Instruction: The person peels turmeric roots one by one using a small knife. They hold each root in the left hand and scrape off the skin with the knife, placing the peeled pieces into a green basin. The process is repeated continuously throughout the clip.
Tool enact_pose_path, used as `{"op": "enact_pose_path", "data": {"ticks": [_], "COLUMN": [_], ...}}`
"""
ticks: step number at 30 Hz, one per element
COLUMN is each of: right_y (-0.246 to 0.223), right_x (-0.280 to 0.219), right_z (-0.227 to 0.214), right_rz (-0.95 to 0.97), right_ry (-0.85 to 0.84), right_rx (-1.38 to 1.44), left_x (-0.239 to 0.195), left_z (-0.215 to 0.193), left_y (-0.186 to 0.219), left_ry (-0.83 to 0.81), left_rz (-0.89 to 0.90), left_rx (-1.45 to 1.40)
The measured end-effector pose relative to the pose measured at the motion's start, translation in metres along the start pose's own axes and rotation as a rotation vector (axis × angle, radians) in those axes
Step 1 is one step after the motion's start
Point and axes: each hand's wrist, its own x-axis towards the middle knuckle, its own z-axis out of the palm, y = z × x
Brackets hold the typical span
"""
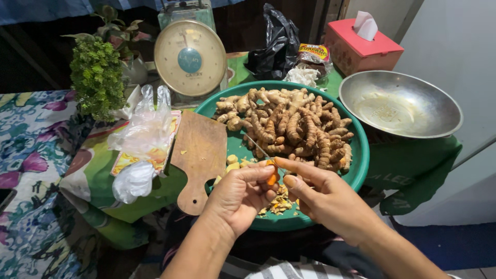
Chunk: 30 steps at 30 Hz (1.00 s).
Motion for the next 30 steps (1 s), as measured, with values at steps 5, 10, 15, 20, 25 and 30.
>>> {"op": "enact_pose_path", "data": {"ticks": [5,10,15,20,25,30], "right_y": [-0.002,-0.011,-0.020,-0.021,-0.016,-0.011], "right_x": [-0.001,-0.005,-0.008,-0.008,-0.005,0.000], "right_z": [0.001,0.000,0.005,0.003,0.002,-0.004], "right_rz": [-0.055,-0.027,0.102,0.077,0.109,0.153], "right_ry": [-0.025,-0.043,0.027,0.015,0.045,-0.008], "right_rx": [0.084,0.074,0.107,0.141,0.154,0.216], "left_x": [-0.004,-0.012,-0.014,-0.016,-0.016,-0.016], "left_z": [0.003,0.004,0.003,0.005,0.011,0.008], "left_y": [-0.001,0.001,0.001,0.000,-0.003,-0.004], "left_ry": [-0.040,-0.054,-0.176,-0.197,-0.145,-0.139], "left_rz": [0.005,-0.012,0.004,0.004,-0.003,-0.020], "left_rx": [0.034,0.102,0.104,0.103,0.106,0.105]}}
